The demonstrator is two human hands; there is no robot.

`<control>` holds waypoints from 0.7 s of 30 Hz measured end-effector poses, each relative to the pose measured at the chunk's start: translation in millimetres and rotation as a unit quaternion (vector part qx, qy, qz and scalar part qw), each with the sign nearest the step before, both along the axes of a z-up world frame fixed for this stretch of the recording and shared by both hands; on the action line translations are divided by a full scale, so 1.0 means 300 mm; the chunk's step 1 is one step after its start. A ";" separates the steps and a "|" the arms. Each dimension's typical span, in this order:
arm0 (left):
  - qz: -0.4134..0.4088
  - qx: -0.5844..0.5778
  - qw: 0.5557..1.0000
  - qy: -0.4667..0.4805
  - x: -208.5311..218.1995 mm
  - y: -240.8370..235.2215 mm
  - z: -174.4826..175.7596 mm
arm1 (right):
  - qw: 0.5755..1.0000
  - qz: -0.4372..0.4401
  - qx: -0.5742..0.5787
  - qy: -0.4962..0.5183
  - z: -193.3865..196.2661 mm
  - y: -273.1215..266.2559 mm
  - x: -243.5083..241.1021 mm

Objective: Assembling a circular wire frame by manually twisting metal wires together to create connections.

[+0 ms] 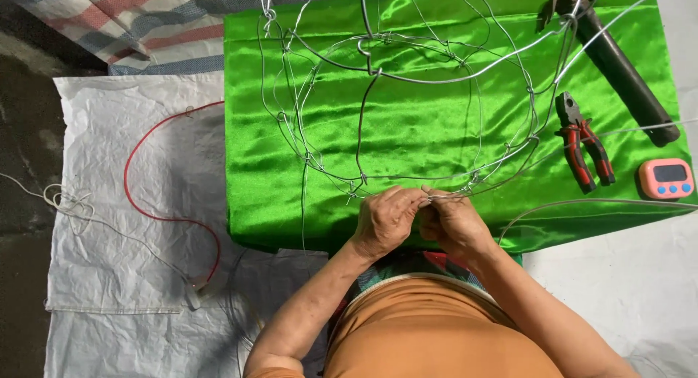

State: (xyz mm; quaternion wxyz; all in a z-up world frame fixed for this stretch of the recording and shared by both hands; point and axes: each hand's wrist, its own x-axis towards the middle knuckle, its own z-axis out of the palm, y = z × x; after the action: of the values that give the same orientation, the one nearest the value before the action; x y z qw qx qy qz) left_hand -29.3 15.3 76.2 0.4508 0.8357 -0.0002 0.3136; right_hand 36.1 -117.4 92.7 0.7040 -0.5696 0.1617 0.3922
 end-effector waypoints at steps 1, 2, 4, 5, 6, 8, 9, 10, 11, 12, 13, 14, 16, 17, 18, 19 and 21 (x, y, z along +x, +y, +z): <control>0.003 0.002 1.000 0.000 -0.002 -0.001 -0.005 | 1.000 0.008 -0.007 0.005 0.016 0.006 -0.002; 0.005 0.003 1.000 0.001 -0.005 -0.003 -0.010 | 1.000 0.016 -0.014 0.011 0.032 0.010 -0.006; 0.006 -0.002 1.000 0.004 0.001 -0.013 -0.001 | 1.000 0.020 -0.009 0.013 0.010 0.003 0.003; 0.008 -0.004 1.000 0.006 0.001 -0.018 0.004 | 1.000 0.025 -0.002 0.015 -0.001 0.000 0.006; 0.007 -0.005 1.000 0.006 -0.003 -0.025 -0.003 | 1.000 0.024 -0.002 0.015 -0.020 -0.010 0.004; 0.008 -0.004 1.000 0.009 -0.007 -0.038 -0.014 | 0.999 0.043 -0.010 0.025 -0.053 -0.028 0.002; 0.007 -0.004 1.000 0.007 -0.002 -0.041 -0.014 | 0.999 0.042 -0.010 0.023 -0.051 -0.028 0.008; 0.002 -0.014 1.000 0.009 -0.002 -0.044 -0.015 | 0.998 0.050 -0.009 0.036 -0.051 -0.030 0.008; -0.003 -0.025 1.000 0.012 -0.002 -0.047 -0.018 | 0.997 0.058 -0.007 0.049 -0.052 -0.031 0.007; -0.004 -0.025 1.000 0.013 -0.004 -0.050 -0.027 | 0.997 0.058 -0.008 0.050 -0.066 -0.032 0.005; 0.000 -0.020 1.000 0.019 -0.006 -0.052 -0.036 | 0.996 0.045 -0.003 0.077 -0.078 -0.032 0.002; 0.006 -0.015 1.000 0.023 -0.006 -0.051 -0.043 | 0.994 0.033 0.002 0.101 -0.089 -0.029 0.004; -0.002 -0.015 1.000 0.025 -0.014 -0.036 -0.026 | 0.993 0.036 0.011 0.111 -0.057 -0.009 -0.001; -0.011 -0.014 0.999 0.027 -0.018 -0.028 -0.016 | 0.992 0.037 0.021 0.120 -0.039 0.002 -0.004; -0.009 -0.014 1.000 0.025 -0.022 -0.020 -0.025 | 0.992 0.040 0.021 0.119 -0.054 0.001 -0.007; -0.009 -0.002 0.998 0.056 -0.026 -0.014 -0.031 | 0.993 0.043 0.017 0.111 -0.067 -0.001 -0.012; -0.010 0.015 0.997 0.080 -0.025 0.005 -0.029 | 0.994 0.045 0.017 0.096 -0.055 0.007 -0.017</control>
State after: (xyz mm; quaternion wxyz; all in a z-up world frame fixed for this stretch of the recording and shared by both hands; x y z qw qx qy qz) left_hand -36.7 16.8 67.6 0.4402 0.8646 0.0226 0.2412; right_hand 31.0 -115.3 76.1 0.6764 -0.5239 0.1962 0.4791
